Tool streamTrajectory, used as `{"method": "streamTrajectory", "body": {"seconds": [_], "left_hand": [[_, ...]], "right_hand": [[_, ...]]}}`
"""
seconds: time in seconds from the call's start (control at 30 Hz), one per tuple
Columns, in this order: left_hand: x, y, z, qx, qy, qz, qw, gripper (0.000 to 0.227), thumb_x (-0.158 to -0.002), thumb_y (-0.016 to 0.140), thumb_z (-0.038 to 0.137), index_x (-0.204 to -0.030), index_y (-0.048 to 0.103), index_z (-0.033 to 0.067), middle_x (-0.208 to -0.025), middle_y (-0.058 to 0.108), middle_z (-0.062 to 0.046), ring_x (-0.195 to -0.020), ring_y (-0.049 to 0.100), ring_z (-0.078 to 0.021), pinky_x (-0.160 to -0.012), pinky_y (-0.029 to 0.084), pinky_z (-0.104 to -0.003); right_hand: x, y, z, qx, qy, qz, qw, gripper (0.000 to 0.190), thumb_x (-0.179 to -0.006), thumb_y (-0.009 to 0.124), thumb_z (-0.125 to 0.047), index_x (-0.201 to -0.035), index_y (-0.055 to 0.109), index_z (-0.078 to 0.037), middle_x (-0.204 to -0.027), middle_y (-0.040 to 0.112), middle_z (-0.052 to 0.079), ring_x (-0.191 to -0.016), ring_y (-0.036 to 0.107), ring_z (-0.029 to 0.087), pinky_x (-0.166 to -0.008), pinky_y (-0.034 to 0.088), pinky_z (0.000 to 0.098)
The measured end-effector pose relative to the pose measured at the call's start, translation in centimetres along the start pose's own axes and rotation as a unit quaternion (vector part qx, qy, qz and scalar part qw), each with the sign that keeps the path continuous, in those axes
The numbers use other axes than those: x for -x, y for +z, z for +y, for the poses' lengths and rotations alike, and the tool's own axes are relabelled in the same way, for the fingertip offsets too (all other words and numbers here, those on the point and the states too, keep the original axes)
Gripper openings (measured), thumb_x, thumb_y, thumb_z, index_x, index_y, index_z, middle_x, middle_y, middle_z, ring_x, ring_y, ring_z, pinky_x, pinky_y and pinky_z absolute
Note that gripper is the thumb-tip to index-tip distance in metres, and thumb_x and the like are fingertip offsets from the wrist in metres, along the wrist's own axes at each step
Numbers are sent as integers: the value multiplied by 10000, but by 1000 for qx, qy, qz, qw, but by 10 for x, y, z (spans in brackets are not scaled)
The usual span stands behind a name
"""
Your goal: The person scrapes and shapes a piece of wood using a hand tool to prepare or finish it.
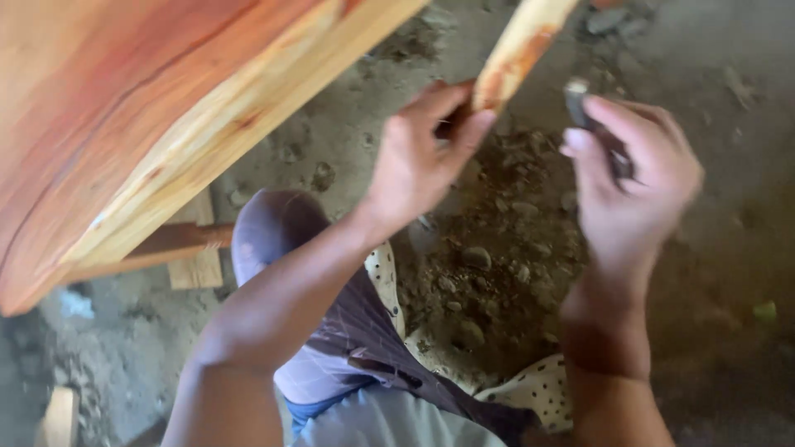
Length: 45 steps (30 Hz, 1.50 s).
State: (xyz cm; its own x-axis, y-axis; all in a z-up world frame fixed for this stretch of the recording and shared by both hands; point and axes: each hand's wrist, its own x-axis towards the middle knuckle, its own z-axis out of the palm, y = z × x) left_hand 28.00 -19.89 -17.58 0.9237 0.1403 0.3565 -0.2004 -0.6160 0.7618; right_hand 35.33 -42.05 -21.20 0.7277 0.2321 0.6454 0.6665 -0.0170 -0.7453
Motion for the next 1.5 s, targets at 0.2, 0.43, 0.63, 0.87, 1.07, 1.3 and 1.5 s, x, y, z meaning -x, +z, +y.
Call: {"method": "streamTrajectory", "body": {"seconds": [0.2, 0.43, 0.63, 0.87, 1.07, 1.3, 1.5], "left_hand": [[-2, -19, 27, -4, -42, -7, 999, 218, -1038, 723, 153, -1215, 719, 26, -949, 668, -57, -748, 646, -112, -654, 547, -270], [-3, -29, 37, -6, -44, -4, 999, 248, -1003, 749, 85, -1241, 703, 29, -959, 666, -66, -783, 660, -127, -717, 557, -283], [-4, -32, 38, -28, -21, 1, 999, 241, -997, 750, 69, -1228, 700, 23, -971, 678, -83, -800, 686, -152, -737, 554, -299], [0, -37, 44, -23, -29, -6, 999, 225, -994, 749, 75, -1207, 705, 21, -961, 680, -93, -787, 693, -160, -712, 558, -313], [9, -41, 37, -42, 19, 0, 999, 242, -1032, 725, 111, -1251, 687, 14, -1026, 683, -90, -817, 688, -146, -705, 569, -310], [12, -49, 34, 107, -126, -72, 984, 265, -1051, 644, 223, -1182, 732, 11, -815, 688, -48, -634, 582, -69, -524, 455, -256], [10, -53, 39, 191, -124, -97, 969, 301, -1066, 640, 232, -1220, 719, -15, -847, 698, -46, -718, 617, -65, -619, 506, -240]], "right_hand": [[-12, 18, -34, 57, 4, -27, 998, 303, -1030, 789, 94, -1294, 704, -28, -1139, 722, 159, -892, 729, 187, -676, 579, 237], [-12, 30, -35, 87, 17, -23, 996, 305, -1065, 815, 84, -1312, 693, -45, -1166, 709, 133, -977, 733, 184, -794, 590, 260], [-11, 33, -40, 102, 4, -6, 995, 363, -1022, 809, 83, -1340, 697, -50, -1189, 704, 131, -962, 734, 186, -772, 598, 256], [-10, 35, -45, 109, 15, 2, 994, 313, -1048, 815, 73, -1302, 697, -67, -1155, 704, 127, -959, 725, 180, -778, 588, 269], [-8, 27, -38, 140, -28, -26, 989, 332, -1037, 815, 84, -1328, 723, -46, -1176, 725, 121, -911, 738, 173, -732, 596, 213], [-4, 36, -37, 34, 8, 3, 999, 291, -1033, 805, 113, -1273, 713, -23, -1171, 732, 150, -928, 744, 167, -705, 598, 197], [-3, 42, -43, 18, 17, -18, 1000, 325, -1019, 818, 111, -1293, 714, -30, -1152, 728, 149, -978, 744, 166, -823, 602, 224]]}}
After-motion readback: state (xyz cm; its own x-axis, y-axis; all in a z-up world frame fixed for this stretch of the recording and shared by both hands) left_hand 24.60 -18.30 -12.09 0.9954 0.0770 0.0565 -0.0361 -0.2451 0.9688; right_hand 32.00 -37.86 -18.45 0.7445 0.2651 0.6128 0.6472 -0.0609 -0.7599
